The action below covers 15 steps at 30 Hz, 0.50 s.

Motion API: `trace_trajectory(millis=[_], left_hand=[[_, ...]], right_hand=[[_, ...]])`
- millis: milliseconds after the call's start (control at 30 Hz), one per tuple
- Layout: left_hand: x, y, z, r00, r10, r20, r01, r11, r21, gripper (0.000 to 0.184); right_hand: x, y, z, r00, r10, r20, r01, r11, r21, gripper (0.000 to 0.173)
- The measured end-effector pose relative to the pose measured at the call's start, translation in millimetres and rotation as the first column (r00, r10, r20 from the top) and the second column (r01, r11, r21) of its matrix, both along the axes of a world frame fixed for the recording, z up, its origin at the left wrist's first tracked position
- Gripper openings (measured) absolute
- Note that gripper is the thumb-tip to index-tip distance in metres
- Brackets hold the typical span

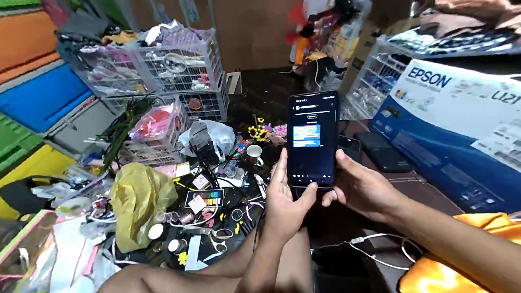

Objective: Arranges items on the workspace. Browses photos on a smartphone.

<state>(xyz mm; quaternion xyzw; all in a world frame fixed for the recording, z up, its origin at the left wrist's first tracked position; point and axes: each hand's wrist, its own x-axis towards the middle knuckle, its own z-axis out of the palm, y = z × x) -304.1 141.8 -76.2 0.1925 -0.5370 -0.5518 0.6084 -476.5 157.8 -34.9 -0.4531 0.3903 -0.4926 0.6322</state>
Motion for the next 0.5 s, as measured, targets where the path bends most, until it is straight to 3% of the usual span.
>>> trace_trajectory(millis=[100, 333, 500], left_hand=[[6, 3, -13, 0.996, -0.088, -0.018, 0.088, 0.996, 0.020, 0.080], [-5, 6, -27, 0.990, 0.133, 0.048, -0.132, 0.991, -0.009, 0.074], [6, 12, -29, 0.998, 0.046, 0.039, -0.047, 0.998, 0.031, 0.068]], right_hand=[[1, 0, -7, 0.996, 0.004, 0.094, -0.009, 0.999, 0.052, 0.039], [4, 2, -19, 0.985, 0.016, 0.171, -0.030, 0.996, 0.080, 0.040], [5, 1, -28, 0.969, 0.052, 0.242, -0.078, 0.992, 0.102, 0.042]])
